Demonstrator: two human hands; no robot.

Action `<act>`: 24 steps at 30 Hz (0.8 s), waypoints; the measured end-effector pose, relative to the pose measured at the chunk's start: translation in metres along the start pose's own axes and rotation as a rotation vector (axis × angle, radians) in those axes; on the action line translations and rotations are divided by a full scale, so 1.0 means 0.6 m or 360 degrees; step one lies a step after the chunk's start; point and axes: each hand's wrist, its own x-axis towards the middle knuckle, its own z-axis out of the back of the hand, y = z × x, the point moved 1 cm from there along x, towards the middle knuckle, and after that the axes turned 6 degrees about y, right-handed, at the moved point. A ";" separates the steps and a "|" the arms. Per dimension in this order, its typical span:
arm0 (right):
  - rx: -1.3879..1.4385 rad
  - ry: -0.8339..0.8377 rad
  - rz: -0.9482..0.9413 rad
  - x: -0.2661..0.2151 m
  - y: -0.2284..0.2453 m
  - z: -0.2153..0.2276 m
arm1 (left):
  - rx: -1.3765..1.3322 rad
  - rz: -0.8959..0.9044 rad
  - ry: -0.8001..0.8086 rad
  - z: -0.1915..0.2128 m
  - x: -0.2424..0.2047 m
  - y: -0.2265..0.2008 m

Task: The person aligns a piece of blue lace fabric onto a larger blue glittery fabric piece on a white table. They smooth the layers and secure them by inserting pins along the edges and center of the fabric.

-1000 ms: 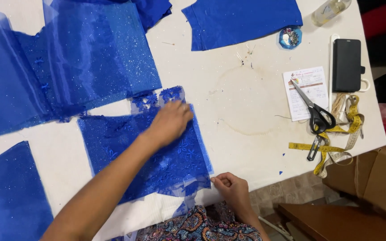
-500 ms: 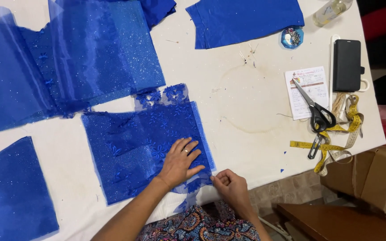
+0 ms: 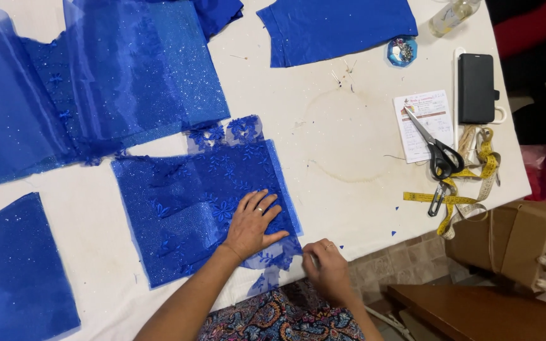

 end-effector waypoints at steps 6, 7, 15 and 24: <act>-0.0175 -0.0008 0.0273 -0.007 0.044 0.002 | 0.0033 -0.0001 -0.0008 -0.001 -0.001 0.000; -0.0181 -0.0017 0.0281 -0.007 0.044 0.000 | 0.0040 -0.0004 -0.0019 -0.001 -0.001 0.000; -0.0054 0.0105 0.0011 -0.055 -0.021 0.012 | 0.0020 -0.0081 -0.0031 0.012 -0.002 -0.006; 0.0039 -0.0126 -0.0548 -0.062 -0.130 0.188 | 0.0134 0.0088 0.0346 0.007 0.005 -0.014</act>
